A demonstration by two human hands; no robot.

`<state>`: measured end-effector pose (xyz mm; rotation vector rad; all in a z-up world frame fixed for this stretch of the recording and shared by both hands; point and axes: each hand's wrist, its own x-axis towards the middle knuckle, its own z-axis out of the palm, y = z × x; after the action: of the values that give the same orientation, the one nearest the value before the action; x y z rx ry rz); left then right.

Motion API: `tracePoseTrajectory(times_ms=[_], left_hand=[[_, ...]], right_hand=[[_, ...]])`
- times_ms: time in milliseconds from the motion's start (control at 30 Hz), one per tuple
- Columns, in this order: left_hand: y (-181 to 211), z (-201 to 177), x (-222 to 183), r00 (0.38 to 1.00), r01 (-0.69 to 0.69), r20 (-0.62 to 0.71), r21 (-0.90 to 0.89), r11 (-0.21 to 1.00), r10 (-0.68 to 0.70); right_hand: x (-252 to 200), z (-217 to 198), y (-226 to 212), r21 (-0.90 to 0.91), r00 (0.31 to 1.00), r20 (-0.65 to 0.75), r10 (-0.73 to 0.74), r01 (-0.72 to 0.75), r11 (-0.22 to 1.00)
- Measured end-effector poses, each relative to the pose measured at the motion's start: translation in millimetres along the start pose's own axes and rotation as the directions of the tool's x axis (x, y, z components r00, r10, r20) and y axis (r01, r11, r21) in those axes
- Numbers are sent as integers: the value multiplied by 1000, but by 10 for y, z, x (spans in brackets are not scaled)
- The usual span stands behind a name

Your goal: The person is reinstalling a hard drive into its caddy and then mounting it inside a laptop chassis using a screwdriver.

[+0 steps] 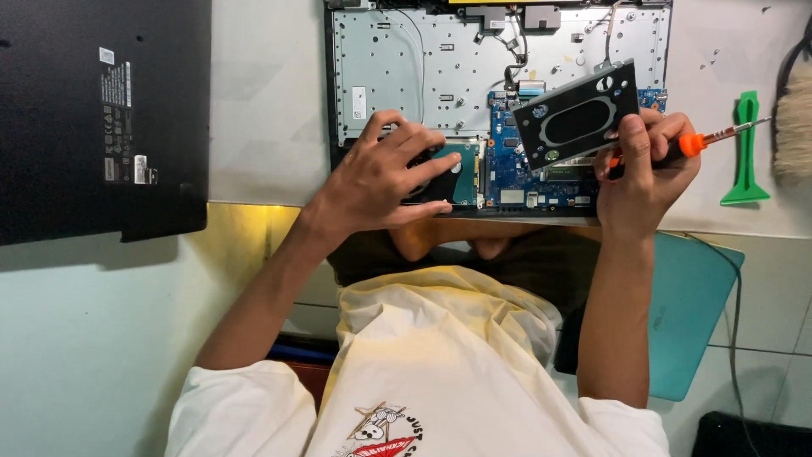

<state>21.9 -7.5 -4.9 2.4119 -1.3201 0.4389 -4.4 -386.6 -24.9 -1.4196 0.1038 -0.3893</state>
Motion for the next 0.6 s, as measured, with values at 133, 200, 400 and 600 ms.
tracePoseTrajectory(times_ms=[133, 200, 400, 600], left_hand=[[4, 61, 27, 1000, 19, -10, -72, 997, -20], [15, 62, 36, 1000, 20, -18, -100, 995, -22], [32, 119, 72, 999, 22, -40, -160, 987, -29], [99, 155, 87, 998, 2, -61, -142, 990, -11]], right_hand=[[-9, -23, 9, -31, 1000, 7, -17, 17, 999], [-12, -28, 10, -23, 1000, 9, -15, 16, 1000], [-4, -19, 24, -18, 1000, -5, -9, 9, 1000], [1, -33, 24, 3, 1000, 2, -16, 16, 1000]])
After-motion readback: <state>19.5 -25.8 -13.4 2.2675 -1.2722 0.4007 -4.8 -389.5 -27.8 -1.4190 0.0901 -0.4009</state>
